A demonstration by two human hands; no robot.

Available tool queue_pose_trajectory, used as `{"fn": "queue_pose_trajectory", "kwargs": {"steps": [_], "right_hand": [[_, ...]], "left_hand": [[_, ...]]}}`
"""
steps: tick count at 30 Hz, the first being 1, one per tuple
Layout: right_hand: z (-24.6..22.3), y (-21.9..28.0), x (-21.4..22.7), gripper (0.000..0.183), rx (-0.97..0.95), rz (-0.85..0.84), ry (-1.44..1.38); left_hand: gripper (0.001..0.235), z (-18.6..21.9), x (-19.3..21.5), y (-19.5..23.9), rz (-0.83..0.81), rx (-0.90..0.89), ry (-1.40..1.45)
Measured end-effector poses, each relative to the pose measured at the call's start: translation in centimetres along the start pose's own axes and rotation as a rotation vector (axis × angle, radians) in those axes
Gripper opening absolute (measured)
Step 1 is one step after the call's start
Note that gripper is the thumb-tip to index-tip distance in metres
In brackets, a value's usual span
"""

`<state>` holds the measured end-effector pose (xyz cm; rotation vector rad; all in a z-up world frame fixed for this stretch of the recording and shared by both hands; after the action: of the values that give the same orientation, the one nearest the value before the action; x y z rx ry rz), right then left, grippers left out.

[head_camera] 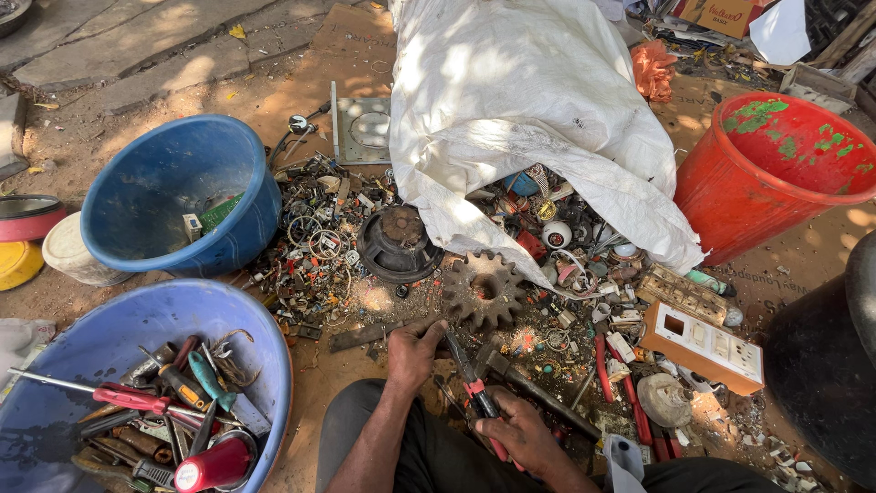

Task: The person sits on the ground and uses pliers and a hammer to remove a small metal piece from a large gear. They repeatedly strike the gear with the hammer and use pliers to pull out the piece, then place it into a blue bucket.

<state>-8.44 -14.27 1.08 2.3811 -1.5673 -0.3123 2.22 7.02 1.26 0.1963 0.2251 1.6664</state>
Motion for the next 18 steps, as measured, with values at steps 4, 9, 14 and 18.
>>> {"fn": "queue_pose_trajectory", "kwargs": {"steps": [4,9,14,18], "right_hand": [[-0.9,0.0,-0.4,0.033,0.08,0.009,0.041],[-2.9,0.3,-0.8,0.033,0.182,0.173,0.622],[-3.9,0.6,-1.0,0.046,0.358,0.311,1.037],[-3.4,0.4,-1.0,0.029,0.349,0.286,1.306]], "left_hand": [[0.03,0.8,0.1,0.2,-0.007,-0.009,-0.181],[0.03,1.6,0.1,0.5,-0.019,0.006,-0.186],[0.027,1.4,0.2,0.6,-0.03,0.023,-0.085],[0.031,0.5,0.7,0.1,-0.008,0.224,-0.037]]}}
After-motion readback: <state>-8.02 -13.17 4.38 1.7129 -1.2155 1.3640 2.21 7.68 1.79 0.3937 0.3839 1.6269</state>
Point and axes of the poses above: each hand's wrist, its own y-axis away from the middle knuckle, its own x-axis out of the back of the hand, z = x × y, the point moved 1 cm from there along -y, towards the middle knuckle, and after that the axes turned 2 degrees about y, right-handed, at the moved point
